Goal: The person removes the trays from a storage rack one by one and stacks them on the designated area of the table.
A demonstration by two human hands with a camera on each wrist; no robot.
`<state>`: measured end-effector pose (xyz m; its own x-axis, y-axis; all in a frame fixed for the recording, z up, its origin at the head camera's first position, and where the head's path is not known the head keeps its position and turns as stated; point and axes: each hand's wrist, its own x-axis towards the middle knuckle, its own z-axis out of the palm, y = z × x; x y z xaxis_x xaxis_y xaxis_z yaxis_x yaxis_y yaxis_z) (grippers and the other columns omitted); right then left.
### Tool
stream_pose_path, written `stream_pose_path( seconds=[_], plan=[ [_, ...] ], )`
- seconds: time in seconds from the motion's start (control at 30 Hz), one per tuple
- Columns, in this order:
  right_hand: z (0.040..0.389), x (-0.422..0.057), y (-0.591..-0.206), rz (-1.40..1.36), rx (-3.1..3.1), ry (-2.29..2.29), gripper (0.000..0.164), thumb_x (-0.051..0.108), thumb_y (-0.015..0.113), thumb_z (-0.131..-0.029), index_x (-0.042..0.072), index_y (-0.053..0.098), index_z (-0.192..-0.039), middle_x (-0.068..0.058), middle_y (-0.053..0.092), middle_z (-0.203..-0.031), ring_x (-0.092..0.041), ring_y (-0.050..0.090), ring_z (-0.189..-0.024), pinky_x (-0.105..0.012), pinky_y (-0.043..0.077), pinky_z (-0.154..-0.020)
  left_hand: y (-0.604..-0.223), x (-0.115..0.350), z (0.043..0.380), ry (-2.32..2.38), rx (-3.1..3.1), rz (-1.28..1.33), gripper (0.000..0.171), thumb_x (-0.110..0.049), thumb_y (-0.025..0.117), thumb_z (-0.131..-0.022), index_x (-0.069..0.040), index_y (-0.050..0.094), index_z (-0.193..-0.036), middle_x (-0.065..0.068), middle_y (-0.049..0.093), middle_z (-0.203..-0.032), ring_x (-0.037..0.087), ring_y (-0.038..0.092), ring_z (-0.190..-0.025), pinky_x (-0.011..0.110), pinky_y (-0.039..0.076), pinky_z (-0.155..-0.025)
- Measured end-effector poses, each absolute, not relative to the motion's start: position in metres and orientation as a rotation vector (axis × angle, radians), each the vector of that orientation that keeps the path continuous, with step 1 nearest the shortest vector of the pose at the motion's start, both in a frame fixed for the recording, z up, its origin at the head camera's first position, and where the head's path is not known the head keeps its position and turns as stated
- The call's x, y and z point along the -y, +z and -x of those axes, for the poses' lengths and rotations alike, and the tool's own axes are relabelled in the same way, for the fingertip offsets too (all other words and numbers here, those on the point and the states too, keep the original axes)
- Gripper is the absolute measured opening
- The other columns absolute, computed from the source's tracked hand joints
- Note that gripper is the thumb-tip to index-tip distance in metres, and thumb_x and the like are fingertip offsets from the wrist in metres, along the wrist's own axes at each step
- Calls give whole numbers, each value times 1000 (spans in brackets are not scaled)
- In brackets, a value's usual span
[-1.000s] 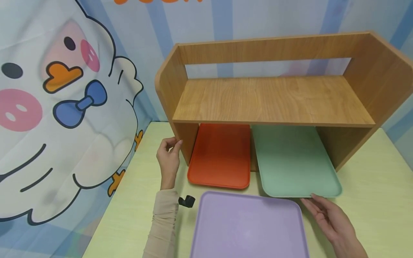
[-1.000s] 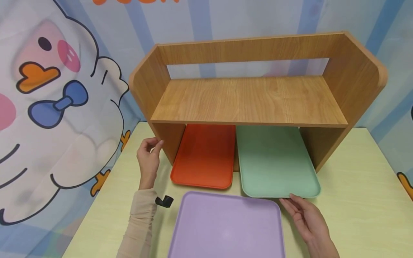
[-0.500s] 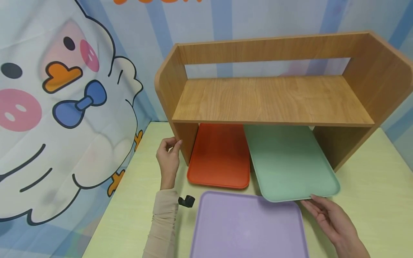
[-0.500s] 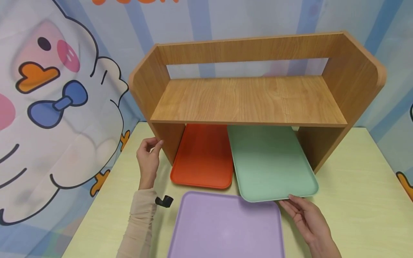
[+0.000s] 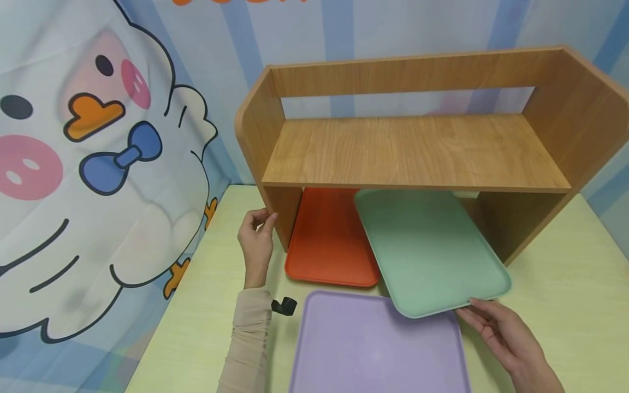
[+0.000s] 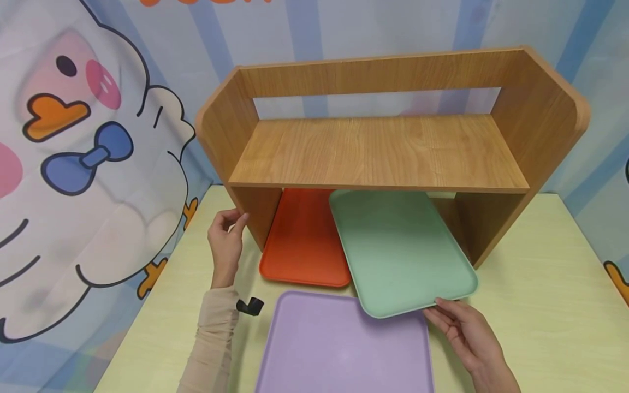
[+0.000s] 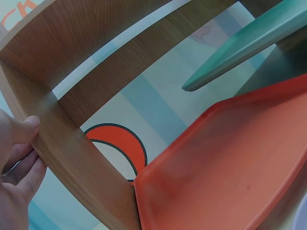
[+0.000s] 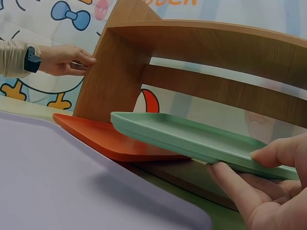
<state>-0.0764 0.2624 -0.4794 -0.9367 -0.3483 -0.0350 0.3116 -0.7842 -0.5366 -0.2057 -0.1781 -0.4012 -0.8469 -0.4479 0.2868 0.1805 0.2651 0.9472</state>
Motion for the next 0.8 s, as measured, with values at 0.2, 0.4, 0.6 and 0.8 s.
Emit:
stream_pose_path(
  seconds=[0.2, 0.4, 0.6, 0.8],
  plan=[
    [76, -261, -478, 140, -865, -2623, 36, -10, 24, -99, -5, 59, -107, -23, 66, -109, -30, 63, -108, -37, 50, -95, -386, 171, 195, -1609, 2041, -239, 22, -6, 66, -89, 8, 60, -106, 21, 61, -102, 22, 59, -96, 40, 53, -92],
    [76, -260, -478, 140, -937, -2588, 37, -11, 25, -98, -4, 61, -106, -21, 67, -108, -28, 64, -107, -36, 51, -94, -386, 171, 194, -1616, 2036, -242, 22, -6, 66, -89, 7, 60, -106, 21, 61, -102, 24, 58, -97, 40, 52, -92],
    [76, -257, -478, 165, -1009, -2534, 39, -10, 26, -98, -2, 63, -102, -17, 69, -107, -25, 65, -106, -35, 52, -92, -387, 172, 195, -1621, 2024, -230, 22, -6, 67, -88, 7, 60, -105, 22, 61, -102, 25, 58, -97, 41, 52, -92],
    [76, -256, -476, 163, -1019, -2483, 39, -9, 27, -98, -2, 65, -102, -18, 69, -106, -24, 65, -105, -35, 53, -91, -388, 173, 194, -1630, 2007, -204, 23, -6, 68, -88, 7, 61, -104, 23, 62, -101, 23, 58, -95, 43, 51, -92]
  ],
)
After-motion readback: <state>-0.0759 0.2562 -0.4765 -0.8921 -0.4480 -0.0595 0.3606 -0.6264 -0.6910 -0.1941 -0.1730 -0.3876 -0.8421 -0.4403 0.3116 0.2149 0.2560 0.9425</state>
